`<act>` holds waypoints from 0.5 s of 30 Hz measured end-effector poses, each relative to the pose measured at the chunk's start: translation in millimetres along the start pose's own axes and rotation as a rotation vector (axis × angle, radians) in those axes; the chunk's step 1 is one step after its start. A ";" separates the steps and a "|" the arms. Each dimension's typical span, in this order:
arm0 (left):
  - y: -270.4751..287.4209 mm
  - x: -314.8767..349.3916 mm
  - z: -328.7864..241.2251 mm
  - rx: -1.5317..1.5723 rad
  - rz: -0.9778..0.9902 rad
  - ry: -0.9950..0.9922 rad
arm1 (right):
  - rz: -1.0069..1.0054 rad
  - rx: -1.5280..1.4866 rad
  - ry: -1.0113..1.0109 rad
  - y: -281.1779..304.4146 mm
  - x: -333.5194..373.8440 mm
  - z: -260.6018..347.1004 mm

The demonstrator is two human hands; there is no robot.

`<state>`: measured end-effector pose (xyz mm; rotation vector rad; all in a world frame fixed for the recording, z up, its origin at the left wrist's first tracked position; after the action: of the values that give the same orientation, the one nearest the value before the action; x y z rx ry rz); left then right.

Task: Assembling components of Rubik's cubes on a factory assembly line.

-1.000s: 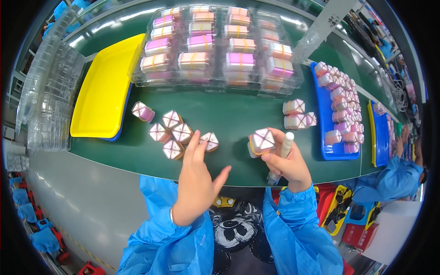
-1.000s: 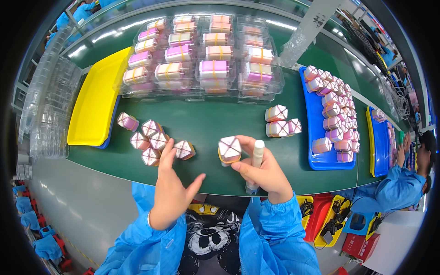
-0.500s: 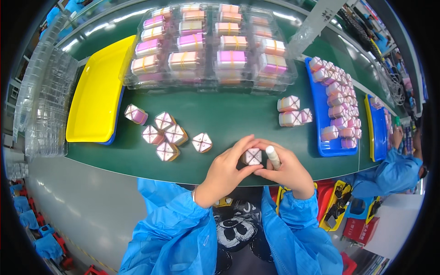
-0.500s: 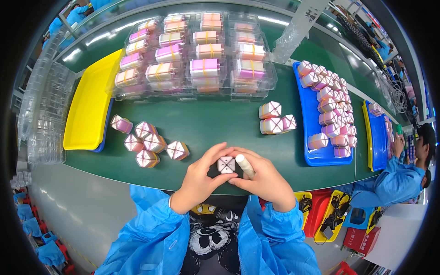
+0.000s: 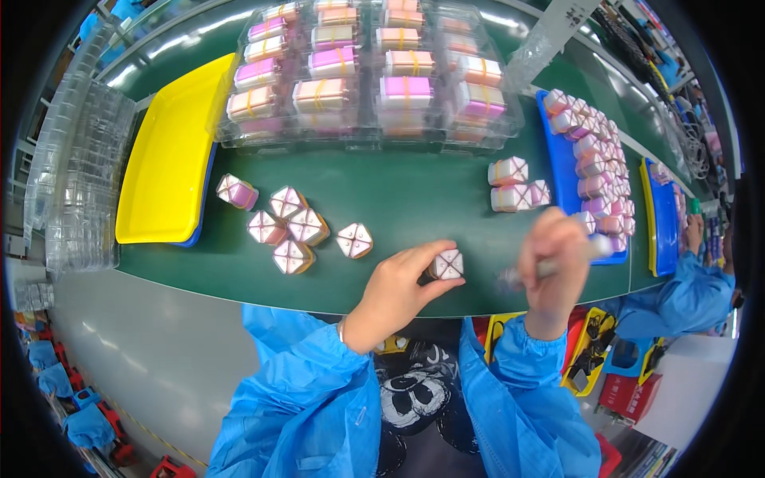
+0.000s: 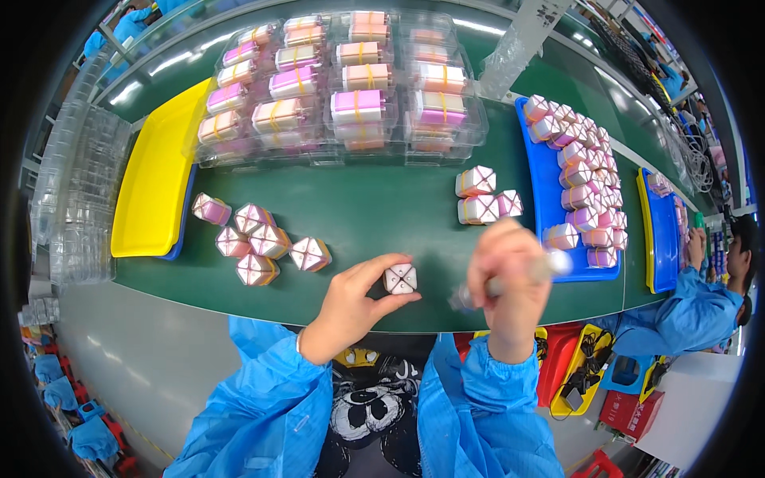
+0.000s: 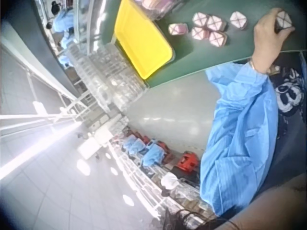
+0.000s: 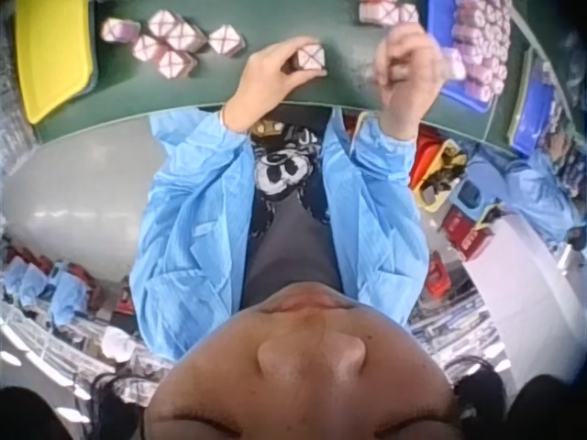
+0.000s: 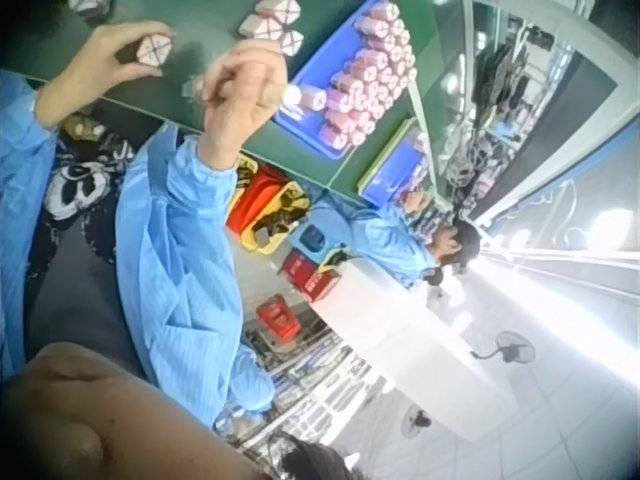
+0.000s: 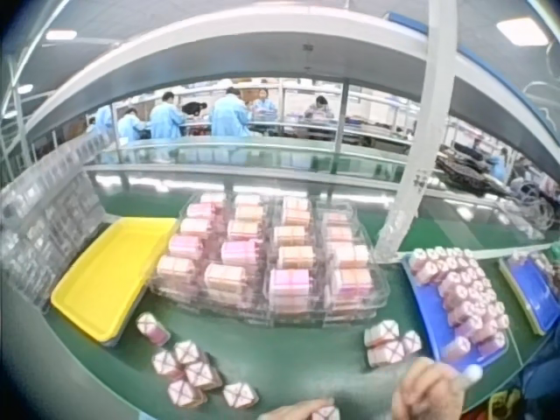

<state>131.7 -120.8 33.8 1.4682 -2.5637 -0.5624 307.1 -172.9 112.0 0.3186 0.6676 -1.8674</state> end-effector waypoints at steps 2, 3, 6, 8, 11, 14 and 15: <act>-0.1 -0.7 -0.4 0.023 0.001 0.020 | 0.011 -0.277 0.147 -15.6 -7.6 9.2; 0.0 -1.4 -0.6 0.033 -0.002 0.028 | 0.051 -0.345 0.211 -24.9 -9.7 10.8; 0.5 -0.7 2.0 0.065 -0.086 -0.075 | 0.263 -0.186 0.168 -51.5 -11.0 -5.5; 1.4 -0.1 -0.4 0.067 -0.052 -0.020 | 0.211 -0.169 0.101 -54.8 -7.9 -14.9; 3.6 0.6 -3.0 0.064 -0.033 -0.001 | 0.169 -0.095 0.053 -58.4 -2.2 -20.2; 3.0 1.8 -0.3 0.051 -0.038 -0.003 | 0.185 0.061 0.083 -60.8 0.5 -20.8; 3.1 2.2 -0.4 0.043 -0.042 0.003 | 0.152 0.101 0.079 -62.3 2.3 -21.0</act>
<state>128.2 -121.4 35.2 1.5386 -2.5642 -0.5131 247.1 -145.9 112.3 0.4972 0.5869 -1.7530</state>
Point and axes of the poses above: each hand's wrist, its own x-axis away from the middle knuckle, its own y-axis out of the back of the hand, z = x × y, the point moved 5 cm from there along -x, towards the middle knuckle, and after that the axes turned 12 degrees about y, right-handed, at the moved point
